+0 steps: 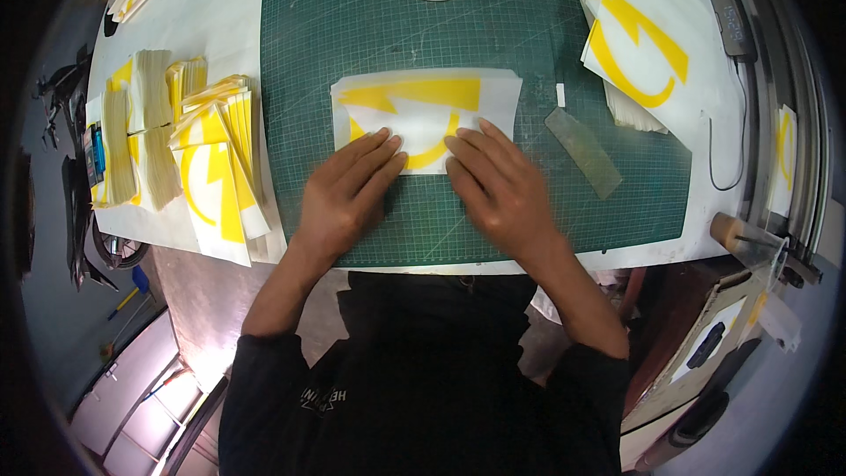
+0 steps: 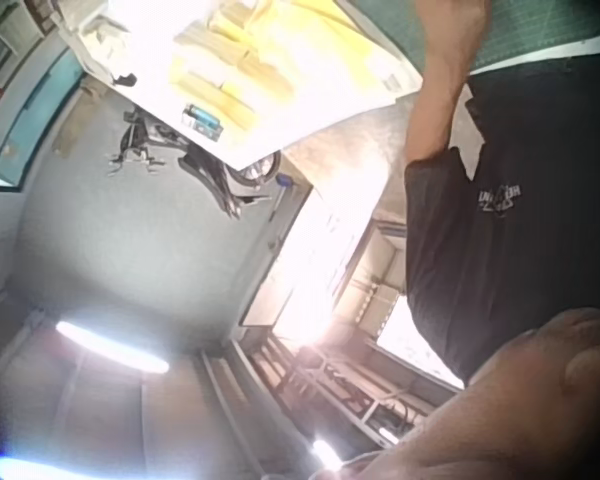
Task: The person applies a clear protective film over a yellow lightning bolt sticker on a white sheet. They use a plastic squeegee to smooth the film and remove air bubbles, then fold the sheet in half. This process is repeated for multiple sheets on a green cutting mat.
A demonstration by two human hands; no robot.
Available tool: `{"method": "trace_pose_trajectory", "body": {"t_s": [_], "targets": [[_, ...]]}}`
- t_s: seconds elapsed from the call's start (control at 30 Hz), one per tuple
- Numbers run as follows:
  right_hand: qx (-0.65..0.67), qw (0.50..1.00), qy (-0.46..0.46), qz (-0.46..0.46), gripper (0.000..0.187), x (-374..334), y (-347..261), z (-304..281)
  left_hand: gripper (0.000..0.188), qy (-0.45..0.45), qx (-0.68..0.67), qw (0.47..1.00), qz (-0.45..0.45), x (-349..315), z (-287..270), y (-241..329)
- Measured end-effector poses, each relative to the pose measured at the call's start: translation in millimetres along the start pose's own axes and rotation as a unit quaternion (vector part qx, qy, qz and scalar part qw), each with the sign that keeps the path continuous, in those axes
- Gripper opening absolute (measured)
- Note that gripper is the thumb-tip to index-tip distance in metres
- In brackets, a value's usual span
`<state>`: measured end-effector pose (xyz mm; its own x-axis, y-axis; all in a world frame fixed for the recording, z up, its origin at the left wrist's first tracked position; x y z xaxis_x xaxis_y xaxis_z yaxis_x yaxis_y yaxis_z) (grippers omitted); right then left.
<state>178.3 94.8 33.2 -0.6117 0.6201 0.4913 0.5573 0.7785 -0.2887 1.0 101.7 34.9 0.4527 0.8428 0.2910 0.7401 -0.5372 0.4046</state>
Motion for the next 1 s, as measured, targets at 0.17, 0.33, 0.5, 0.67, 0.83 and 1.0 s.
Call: {"method": "trace_pose_trajectory", "body": {"t_s": [0.17, 0.33, 0.5, 0.67, 0.83, 1.0], "targets": [[0.013, 0.999, -0.039, 0.031, 0.033, -10.3, -4.0, 2.5, 0.041, -0.020, 0.010, 1.000, -0.022, -12.2, 7.4, 10.4], [0.025, 0.997, -0.062, 0.045, 0.035, -15.6, -7.8, 4.9, 0.048, -0.036, 0.005, 0.999, -0.029, -18.2, 13.7, 8.8], [0.022, 0.996, -0.065, 0.051, 0.037, -19.3, -8.3, 7.5, 0.050, -0.045, -0.004, 0.998, -0.033, -19.6, 15.8, 7.5], [0.019, 0.997, -0.059, 0.052, 0.037, -21.6, -8.0, 10.7, 0.050, -0.044, -0.010, 0.999, -0.031, -20.9, 16.7, 5.7], [0.020, 0.997, -0.059, 0.051, 0.036, -21.3, -8.1, 10.1, 0.051, -0.046, -0.009, 0.998, -0.031, -22.2, 17.3, 5.4], [0.024, 0.997, -0.059, 0.051, 0.035, -20.6, -7.6, 9.6, 0.051, -0.043, -0.005, 0.999, -0.033, -25.3, 20.3, 4.9]]}}
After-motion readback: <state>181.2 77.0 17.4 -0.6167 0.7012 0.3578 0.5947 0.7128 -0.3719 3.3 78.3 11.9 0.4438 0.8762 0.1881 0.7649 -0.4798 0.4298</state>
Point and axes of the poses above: each hand's wrist, its own x-axis towards the middle knuckle, its own z-axis out of the palm, y = z × x, the point moved 7 cm from there along x, towards the middle knuckle, and after that the axes turned 9 degrees about -z, right-handed, at the moved point
